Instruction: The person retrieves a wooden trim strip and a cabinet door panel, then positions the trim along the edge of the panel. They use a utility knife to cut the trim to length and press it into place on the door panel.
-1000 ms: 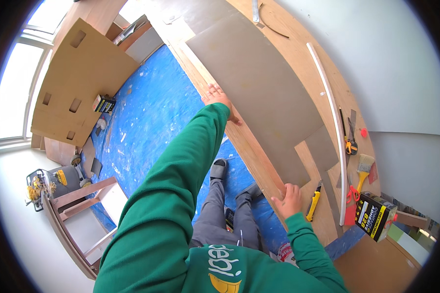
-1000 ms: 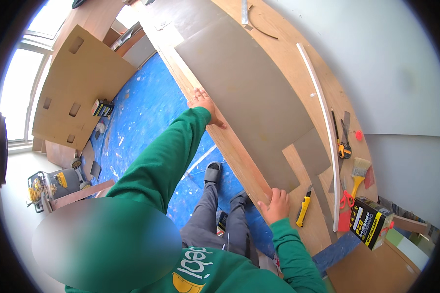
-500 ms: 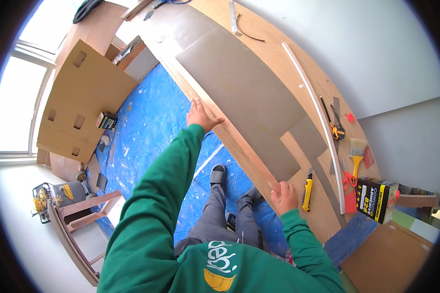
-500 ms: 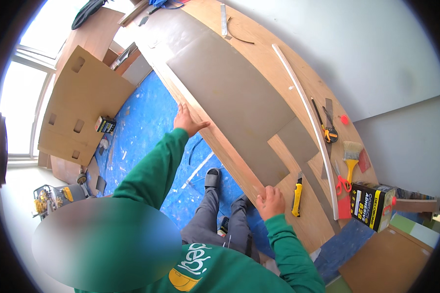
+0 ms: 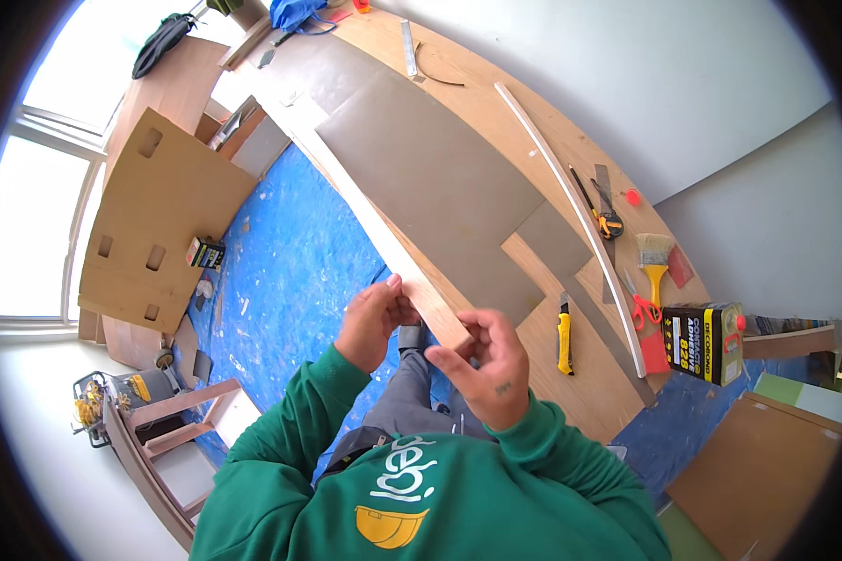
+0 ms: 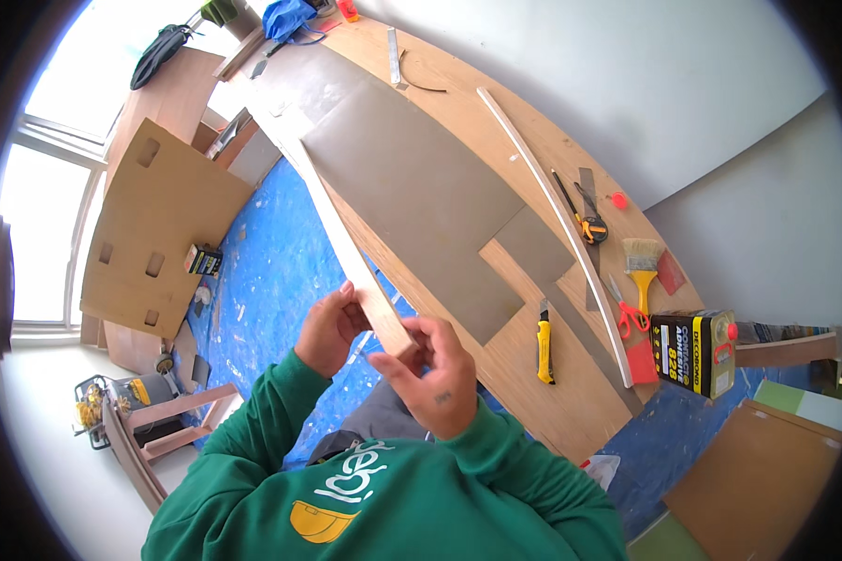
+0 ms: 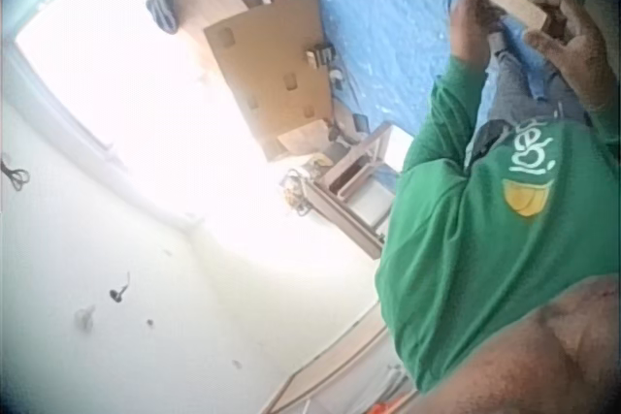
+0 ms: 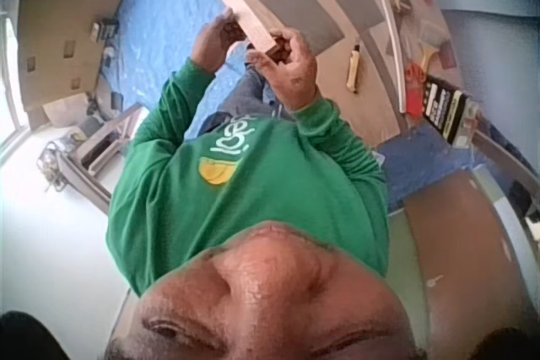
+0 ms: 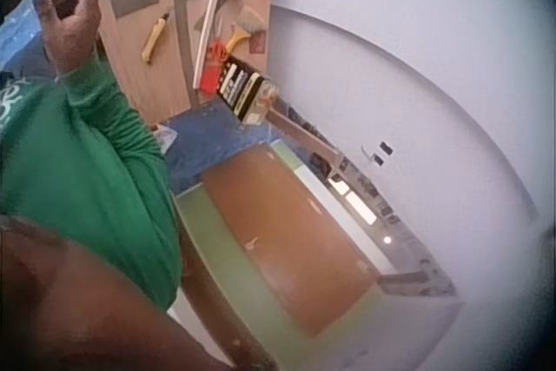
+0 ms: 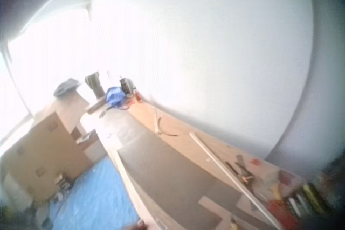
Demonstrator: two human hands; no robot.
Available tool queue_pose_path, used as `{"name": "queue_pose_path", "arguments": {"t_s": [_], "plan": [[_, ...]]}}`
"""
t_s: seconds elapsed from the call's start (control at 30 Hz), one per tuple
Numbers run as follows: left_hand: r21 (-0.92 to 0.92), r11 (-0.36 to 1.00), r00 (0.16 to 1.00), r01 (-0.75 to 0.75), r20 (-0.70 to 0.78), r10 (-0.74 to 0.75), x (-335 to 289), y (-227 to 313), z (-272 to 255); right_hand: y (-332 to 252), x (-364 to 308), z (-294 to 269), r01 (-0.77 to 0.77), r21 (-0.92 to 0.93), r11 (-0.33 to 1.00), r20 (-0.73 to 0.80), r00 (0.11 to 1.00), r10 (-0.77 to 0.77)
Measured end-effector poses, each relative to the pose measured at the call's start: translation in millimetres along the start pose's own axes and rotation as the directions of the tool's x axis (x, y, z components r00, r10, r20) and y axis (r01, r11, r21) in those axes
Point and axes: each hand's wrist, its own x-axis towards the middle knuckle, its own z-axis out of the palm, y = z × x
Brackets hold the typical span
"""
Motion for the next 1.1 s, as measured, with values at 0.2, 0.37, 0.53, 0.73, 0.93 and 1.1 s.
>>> {"name": "queue_pose_path", "arguments": {"t_s": [0.2, 0.37, 0.53, 0.73, 0.93, 1.1], "plan": [[-0.105, 0.986, 0.985, -0.128, -0.13, 0.114, -10, 53, 19, -44, 18, 27, 0.101, 0.127, 0.987, 0.135, 0.984, -0.119], [-0.145, 0.951, 0.955, -0.274, -0.154, 0.252, -13, 82, 20, -46, 8, 5, 0.03, 0.077, 0.997, 0.127, 0.991, -0.04], [-0.141, 0.944, 0.943, -0.298, -0.198, 0.268, -16, 103, 28, -19, -9, -27, -0.117, 0.042, 0.992, 0.087, 0.99, 0.113], [-0.15, 0.937, 0.936, -0.317, -0.212, 0.283, -18, 113, 35, -8, -29, -51, -0.218, 0.04, 0.975, 0.052, 0.975, 0.216], [-0.151, 0.929, 0.931, -0.338, -0.199, 0.307, -12, 119, 29, -13, -34, -65, -0.187, -0.015, 0.982, 0.033, 0.982, 0.187], [-0.171, 0.912, 0.91, -0.373, -0.261, 0.323, -15, 125, 43, -15, -34, -72, -0.187, -0.018, 0.982, 0.016, 0.982, 0.187]]}}
